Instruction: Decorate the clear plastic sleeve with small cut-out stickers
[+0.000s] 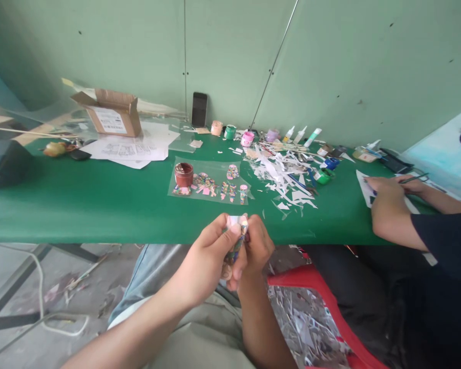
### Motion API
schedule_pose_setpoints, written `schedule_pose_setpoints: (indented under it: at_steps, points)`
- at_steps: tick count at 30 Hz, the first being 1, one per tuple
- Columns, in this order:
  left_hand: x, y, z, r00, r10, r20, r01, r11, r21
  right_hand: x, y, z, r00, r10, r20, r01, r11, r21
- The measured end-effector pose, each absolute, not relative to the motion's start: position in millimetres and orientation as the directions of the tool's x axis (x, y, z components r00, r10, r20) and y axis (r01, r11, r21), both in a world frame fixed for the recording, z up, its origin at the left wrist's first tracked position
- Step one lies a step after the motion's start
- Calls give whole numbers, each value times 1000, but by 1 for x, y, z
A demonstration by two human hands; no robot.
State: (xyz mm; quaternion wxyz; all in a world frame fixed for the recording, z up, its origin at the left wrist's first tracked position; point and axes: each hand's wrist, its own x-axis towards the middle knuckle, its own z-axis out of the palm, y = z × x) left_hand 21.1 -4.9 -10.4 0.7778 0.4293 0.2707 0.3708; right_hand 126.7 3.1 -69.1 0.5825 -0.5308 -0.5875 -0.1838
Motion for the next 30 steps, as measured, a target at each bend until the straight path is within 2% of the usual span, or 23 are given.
schedule_pose_setpoints:
  at_steps: [11,18,25,27,30]
  points:
    - [31,-10,-4,604,788,-119,-422,443,791,126,2,-64,287,443,850,816,353,-459]
    - [31,-9,-11,580,812,-67,-403,357,843,126,4,-65,298,479,826,757,409,-510]
    - [33,-10,-13,568,816,-112,-401,393,828,124,7,-63,316,457,832,753,413,-513]
    - [34,-11,-13,567,816,-111,-410,396,822,124,10,-64,339,478,810,730,410,-547]
    - [34,-14,-10,583,807,-95,-411,393,823,129,20,-64,471,547,692,619,353,-701]
